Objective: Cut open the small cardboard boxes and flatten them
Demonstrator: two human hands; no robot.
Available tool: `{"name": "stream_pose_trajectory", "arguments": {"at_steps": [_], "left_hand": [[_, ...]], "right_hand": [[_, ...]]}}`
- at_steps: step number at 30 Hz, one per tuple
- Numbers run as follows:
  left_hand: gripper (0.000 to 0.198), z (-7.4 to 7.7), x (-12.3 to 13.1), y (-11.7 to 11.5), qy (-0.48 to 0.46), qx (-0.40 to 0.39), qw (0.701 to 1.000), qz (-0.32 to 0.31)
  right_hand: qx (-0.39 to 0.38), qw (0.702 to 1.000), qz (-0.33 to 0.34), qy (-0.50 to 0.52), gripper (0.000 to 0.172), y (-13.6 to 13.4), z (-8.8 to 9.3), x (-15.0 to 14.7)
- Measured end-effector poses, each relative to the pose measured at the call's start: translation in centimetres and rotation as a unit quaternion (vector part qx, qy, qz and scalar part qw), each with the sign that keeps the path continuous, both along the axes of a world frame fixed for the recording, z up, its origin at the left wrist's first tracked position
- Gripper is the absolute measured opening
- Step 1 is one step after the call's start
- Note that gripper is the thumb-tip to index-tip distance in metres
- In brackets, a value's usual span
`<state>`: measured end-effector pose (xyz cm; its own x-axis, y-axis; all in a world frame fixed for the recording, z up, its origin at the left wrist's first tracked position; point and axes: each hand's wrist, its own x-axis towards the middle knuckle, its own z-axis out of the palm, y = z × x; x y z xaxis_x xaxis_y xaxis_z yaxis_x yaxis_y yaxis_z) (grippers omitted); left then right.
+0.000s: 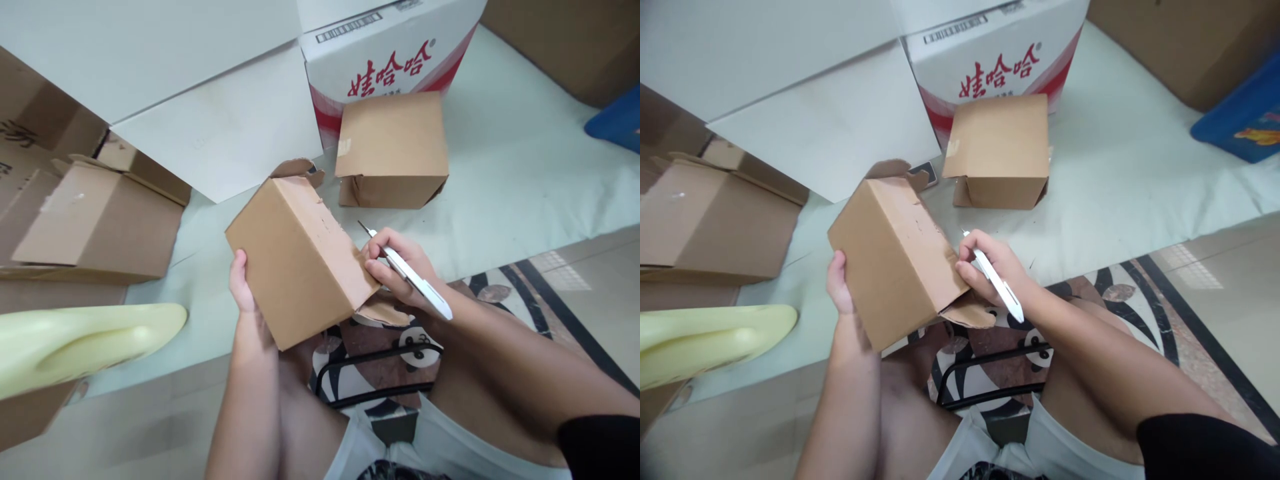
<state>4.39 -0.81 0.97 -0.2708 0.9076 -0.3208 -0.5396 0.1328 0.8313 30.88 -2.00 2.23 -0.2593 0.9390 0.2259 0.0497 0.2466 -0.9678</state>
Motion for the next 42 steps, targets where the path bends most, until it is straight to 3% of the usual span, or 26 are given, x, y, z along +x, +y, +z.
{"name": "stream_pose_trajectory", "arguments": {"at_steps": [4,17,28,42], "left_hand": [[0.051,-0.2,-0.3,0.0,-0.009,0.001,0.999,-0.034],[0.047,0.0,-0.2,0.1,-0.035,-0.005,0.999,-0.008],[0.048,0.4,0.4,0.1,0.014,-0.013,1.0,-0.002],[0.045,0.3,1.0,-0.1,-0.006,0.001,1.0,-0.022]], "right_hand": [[-0.006,1.0,-0.001,-0.015,0.013,0.0,0.6,-0.2],[-0.001,1.0,-0.009,-0.018,0.013,-0.2,0.6,-0.2],[0.019,1.0,-0.007,-0.01,0.012,-0.1,0.6,-0.2],[0.013,1.0,0.009,-0.027,0.011,-0.2,1.0,-0.7]]}}
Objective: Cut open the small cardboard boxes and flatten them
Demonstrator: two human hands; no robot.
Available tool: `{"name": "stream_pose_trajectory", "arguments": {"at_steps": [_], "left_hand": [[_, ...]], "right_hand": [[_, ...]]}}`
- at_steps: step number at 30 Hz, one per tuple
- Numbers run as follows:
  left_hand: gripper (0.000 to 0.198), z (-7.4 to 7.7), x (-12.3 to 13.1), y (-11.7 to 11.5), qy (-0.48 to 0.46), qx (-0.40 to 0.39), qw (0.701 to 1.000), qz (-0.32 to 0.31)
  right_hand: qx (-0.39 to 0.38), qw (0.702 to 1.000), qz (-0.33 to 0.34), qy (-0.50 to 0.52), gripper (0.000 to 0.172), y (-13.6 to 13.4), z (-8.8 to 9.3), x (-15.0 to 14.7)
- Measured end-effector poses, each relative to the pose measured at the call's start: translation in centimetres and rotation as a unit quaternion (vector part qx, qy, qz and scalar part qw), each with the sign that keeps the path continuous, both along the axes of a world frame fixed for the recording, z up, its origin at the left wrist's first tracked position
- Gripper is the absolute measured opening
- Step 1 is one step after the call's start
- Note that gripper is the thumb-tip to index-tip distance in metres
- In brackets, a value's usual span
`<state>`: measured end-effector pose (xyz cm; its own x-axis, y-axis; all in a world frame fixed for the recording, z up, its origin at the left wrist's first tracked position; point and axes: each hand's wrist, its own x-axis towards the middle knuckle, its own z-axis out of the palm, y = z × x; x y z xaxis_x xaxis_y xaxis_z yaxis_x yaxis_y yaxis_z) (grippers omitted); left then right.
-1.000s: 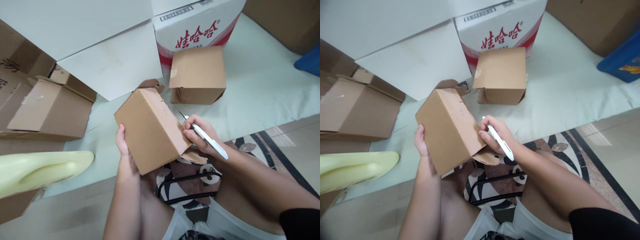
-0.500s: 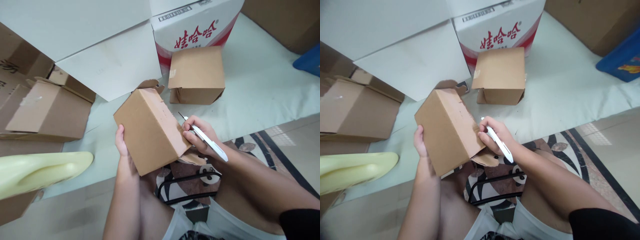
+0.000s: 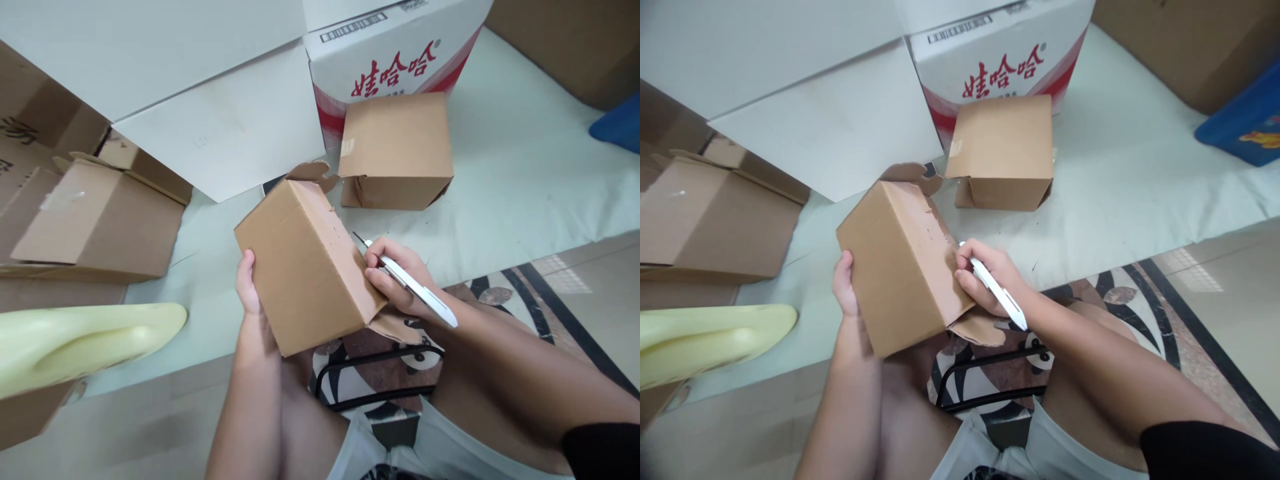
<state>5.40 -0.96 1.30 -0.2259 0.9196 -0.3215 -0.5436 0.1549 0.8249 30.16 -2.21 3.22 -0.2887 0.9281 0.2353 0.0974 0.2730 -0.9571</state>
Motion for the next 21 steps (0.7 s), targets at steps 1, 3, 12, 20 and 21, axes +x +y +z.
{"name": "stream_pose_trajectory", "arguments": {"at_steps": [1,3,12,20,21], "left_hand": [[0.045,-0.09,0.07,-0.03,-0.003,0.001,1.0,0.002],[0.045,-0.29,0.06,-0.09,-0.012,0.003,1.0,-0.005],[0.048,-0.35,-0.26,0.07,0.0,-0.003,0.999,-0.044],[0.046,-0.23,0.36,-0.12,0.017,-0.012,1.0,-0.012],[0.046,-0.2,0.38,-0.15,0.018,-0.013,1.0,-0.006]], "right_hand": [[0.001,1.0,0.0,-0.002,0.011,-0.02,-0.03,-0.03],[0.001,1.0,0.003,-0.008,0.011,-0.09,-0.13,-0.08],[0.001,1.0,0.006,-0.006,0.012,-0.11,-0.32,-0.46],[0.0,1.0,-0.006,-0.016,0.012,-0.06,-0.35,-0.08],[-0.002,1.0,-0.007,-0.017,0.012,-0.1,-0.43,0.04]]}}
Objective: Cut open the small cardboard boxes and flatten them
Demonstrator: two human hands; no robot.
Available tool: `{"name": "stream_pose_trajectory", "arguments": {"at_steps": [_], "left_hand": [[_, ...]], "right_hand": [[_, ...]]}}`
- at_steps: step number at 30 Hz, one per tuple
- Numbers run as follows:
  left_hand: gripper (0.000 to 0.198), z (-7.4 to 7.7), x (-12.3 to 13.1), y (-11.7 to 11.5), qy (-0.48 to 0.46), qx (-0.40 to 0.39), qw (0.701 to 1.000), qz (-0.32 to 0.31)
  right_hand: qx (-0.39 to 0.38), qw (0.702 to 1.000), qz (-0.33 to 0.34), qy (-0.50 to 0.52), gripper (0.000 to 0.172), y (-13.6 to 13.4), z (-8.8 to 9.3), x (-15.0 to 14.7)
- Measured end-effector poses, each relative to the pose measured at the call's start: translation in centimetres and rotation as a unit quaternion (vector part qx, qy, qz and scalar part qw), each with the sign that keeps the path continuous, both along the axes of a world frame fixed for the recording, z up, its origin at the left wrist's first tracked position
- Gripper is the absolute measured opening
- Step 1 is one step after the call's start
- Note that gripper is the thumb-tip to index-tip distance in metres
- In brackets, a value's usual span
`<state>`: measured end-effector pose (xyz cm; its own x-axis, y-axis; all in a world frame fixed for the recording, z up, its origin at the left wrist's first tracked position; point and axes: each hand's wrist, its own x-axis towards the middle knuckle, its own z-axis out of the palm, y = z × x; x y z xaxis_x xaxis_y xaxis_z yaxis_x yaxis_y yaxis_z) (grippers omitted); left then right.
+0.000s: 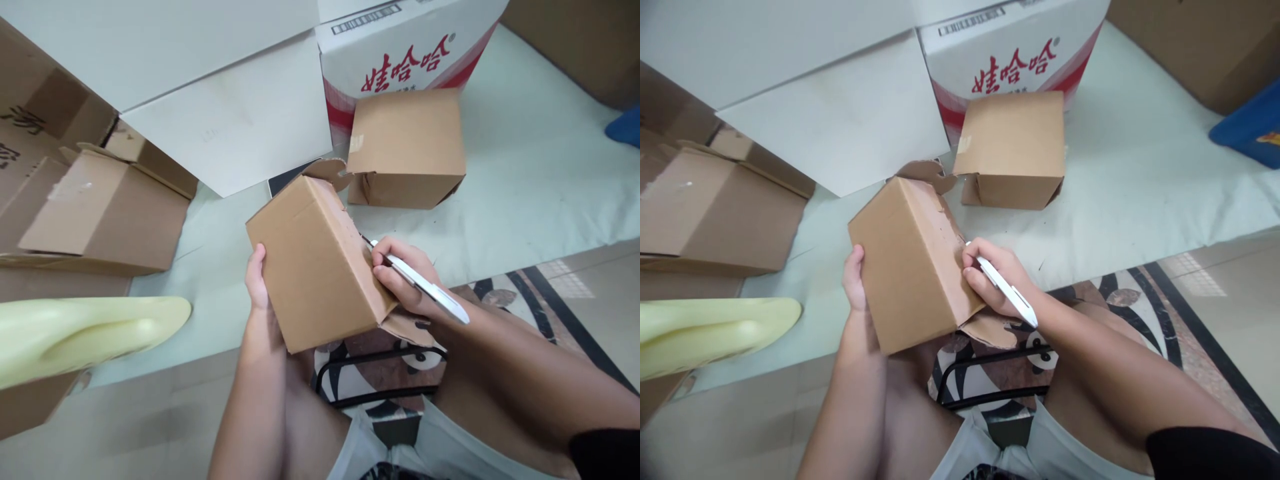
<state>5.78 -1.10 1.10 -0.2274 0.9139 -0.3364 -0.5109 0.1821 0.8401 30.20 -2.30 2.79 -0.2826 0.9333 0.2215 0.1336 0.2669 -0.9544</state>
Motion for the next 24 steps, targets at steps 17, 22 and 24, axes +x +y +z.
{"name": "stream_pose_trajectory", "arguments": {"at_steps": [17,22,24], "left_hand": [[0.051,0.1,1.4,0.6,0.047,0.1,0.974,0.198],[0.053,-0.3,1.3,0.7,0.054,0.095,0.975,0.195],[0.056,-0.3,1.3,0.8,0.067,0.105,0.975,0.183]], "right_hand": [[0.131,0.984,-0.087,0.082,0.049,1.1,-2.1,0.3],[0.208,0.972,-0.11,-0.013,0.062,0.8,-2.8,-0.4],[0.214,0.968,-0.129,-0.038,0.067,0.7,-3.1,-0.5]]}}
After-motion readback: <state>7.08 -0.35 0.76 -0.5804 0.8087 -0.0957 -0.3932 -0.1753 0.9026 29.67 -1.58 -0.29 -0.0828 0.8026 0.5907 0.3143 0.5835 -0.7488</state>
